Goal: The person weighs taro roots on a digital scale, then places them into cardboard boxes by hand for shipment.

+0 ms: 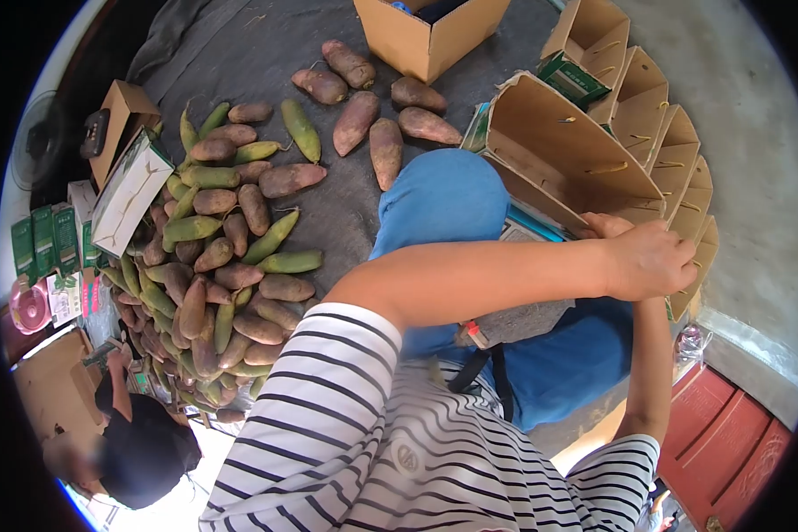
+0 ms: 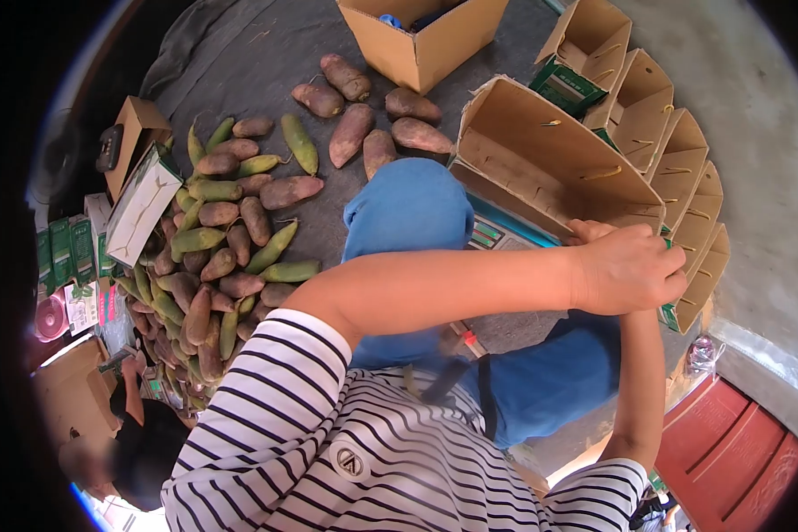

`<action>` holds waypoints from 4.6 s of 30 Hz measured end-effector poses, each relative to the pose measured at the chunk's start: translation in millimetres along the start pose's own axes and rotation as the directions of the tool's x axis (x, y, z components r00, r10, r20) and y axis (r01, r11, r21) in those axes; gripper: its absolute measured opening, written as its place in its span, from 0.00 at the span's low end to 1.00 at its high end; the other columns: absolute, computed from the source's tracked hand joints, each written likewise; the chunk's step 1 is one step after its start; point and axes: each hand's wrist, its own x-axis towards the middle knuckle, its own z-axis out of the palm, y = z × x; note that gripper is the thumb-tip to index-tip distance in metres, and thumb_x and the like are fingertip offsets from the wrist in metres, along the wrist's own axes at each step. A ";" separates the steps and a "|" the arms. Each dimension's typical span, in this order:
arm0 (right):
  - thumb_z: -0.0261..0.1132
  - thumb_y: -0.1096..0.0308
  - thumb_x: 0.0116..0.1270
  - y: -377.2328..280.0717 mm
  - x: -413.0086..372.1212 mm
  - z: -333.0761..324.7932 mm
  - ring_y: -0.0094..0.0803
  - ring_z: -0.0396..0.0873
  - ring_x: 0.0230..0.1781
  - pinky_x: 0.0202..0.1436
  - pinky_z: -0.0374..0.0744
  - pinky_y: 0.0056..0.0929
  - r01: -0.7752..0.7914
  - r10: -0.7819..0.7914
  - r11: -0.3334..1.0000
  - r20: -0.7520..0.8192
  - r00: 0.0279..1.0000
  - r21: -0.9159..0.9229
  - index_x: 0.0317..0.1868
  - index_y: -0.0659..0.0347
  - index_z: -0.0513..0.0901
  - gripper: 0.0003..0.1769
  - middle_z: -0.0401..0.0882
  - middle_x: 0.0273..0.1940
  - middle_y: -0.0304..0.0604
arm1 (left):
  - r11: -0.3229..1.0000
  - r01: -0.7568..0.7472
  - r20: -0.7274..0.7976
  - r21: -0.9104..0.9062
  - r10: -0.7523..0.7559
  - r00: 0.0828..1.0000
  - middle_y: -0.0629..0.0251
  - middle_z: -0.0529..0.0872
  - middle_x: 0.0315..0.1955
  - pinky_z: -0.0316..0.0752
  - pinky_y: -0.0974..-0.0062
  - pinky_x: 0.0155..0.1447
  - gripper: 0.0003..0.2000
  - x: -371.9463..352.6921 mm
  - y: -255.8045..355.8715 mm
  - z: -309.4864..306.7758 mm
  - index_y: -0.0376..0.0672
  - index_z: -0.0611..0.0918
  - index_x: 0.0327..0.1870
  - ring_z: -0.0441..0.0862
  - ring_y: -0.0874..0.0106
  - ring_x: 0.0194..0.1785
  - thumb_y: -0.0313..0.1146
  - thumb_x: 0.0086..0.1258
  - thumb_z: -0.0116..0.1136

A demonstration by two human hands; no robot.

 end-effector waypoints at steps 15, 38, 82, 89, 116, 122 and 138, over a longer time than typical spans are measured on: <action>0.57 0.66 0.69 14.2 -5.0 16.0 0.55 0.78 0.45 0.46 0.76 0.47 0.062 -0.062 0.998 0.020 0.998 0.005 0.51 0.58 0.76 0.12 0.81 0.43 0.54 | 0.877 0.480 -0.340 -0.031 -0.461 0.820 0.60 0.82 0.45 0.77 0.78 0.48 0.13 -81.8 -32.6 -193.3 0.38 0.81 0.50 0.82 0.73 0.45 0.23 0.64 0.58; 0.58 0.68 0.68 3.2 -8.5 16.4 0.52 0.78 0.47 0.48 0.75 0.45 0.056 -0.049 0.994 -0.072 0.996 0.092 0.50 0.59 0.76 0.11 0.80 0.44 0.52 | -0.832 0.100 -0.626 0.546 -0.484 -0.611 0.52 0.70 0.65 0.70 0.59 0.66 0.47 -514.2 97.2 -466.4 0.45 0.66 0.67 0.67 0.54 0.68 0.51 0.43 0.75; 0.56 0.72 0.61 13.3 -5.1 24.5 0.47 0.81 0.42 0.45 0.79 0.43 0.053 -0.052 0.999 -0.084 0.995 0.011 0.41 0.59 0.81 0.10 0.82 0.35 0.50 | 0.821 0.536 0.764 0.196 -0.471 0.441 0.49 0.81 0.53 0.73 0.65 0.61 0.33 -72.1 -151.2 -37.1 0.36 0.75 0.59 0.79 0.58 0.56 0.47 0.56 0.67; 0.59 0.72 0.61 19.9 -2.9 29.0 0.48 0.80 0.43 0.46 0.78 0.44 0.093 -0.089 0.995 -0.095 0.991 0.037 0.41 0.59 0.81 0.09 0.82 0.36 0.51 | 0.682 0.729 0.162 -0.063 -0.714 0.682 0.57 0.82 0.51 0.73 0.72 0.58 0.19 -97.6 -111.0 -153.0 0.37 0.76 0.58 0.79 0.68 0.56 0.34 0.68 0.61; 0.60 0.71 0.65 1.2 -0.2 16.6 0.53 0.77 0.45 0.46 0.75 0.44 0.041 -0.042 0.997 0.016 0.999 0.069 0.48 0.60 0.78 0.11 0.79 0.42 0.52 | -0.013 0.045 0.008 0.999 -0.901 -0.435 0.61 0.75 0.54 0.71 0.61 0.56 0.18 -519.3 4.0 -340.9 0.45 0.74 0.56 0.71 0.60 0.59 0.30 0.64 0.60; 0.60 0.72 0.65 -2.1 0.1 16.8 0.52 0.78 0.44 0.45 0.75 0.41 -0.012 0.008 0.985 0.021 1.000 0.172 0.47 0.60 0.77 0.10 0.80 0.41 0.52 | 0.065 -0.022 0.043 0.998 -0.841 -0.539 0.63 0.74 0.56 0.68 0.59 0.59 0.22 -532.2 1.2 -346.0 0.47 0.73 0.60 0.70 0.61 0.61 0.31 0.64 0.61; 0.60 0.73 0.64 -2.3 -0.3 16.4 0.52 0.78 0.45 0.46 0.75 0.42 0.030 -0.029 0.992 -0.009 1.000 0.123 0.47 0.59 0.78 0.11 0.80 0.43 0.51 | 0.208 0.166 0.245 0.964 -0.934 -0.258 0.60 0.77 0.46 0.71 0.59 0.52 0.15 -522.0 15.3 -356.8 0.44 0.74 0.48 0.74 0.59 0.53 0.32 0.62 0.61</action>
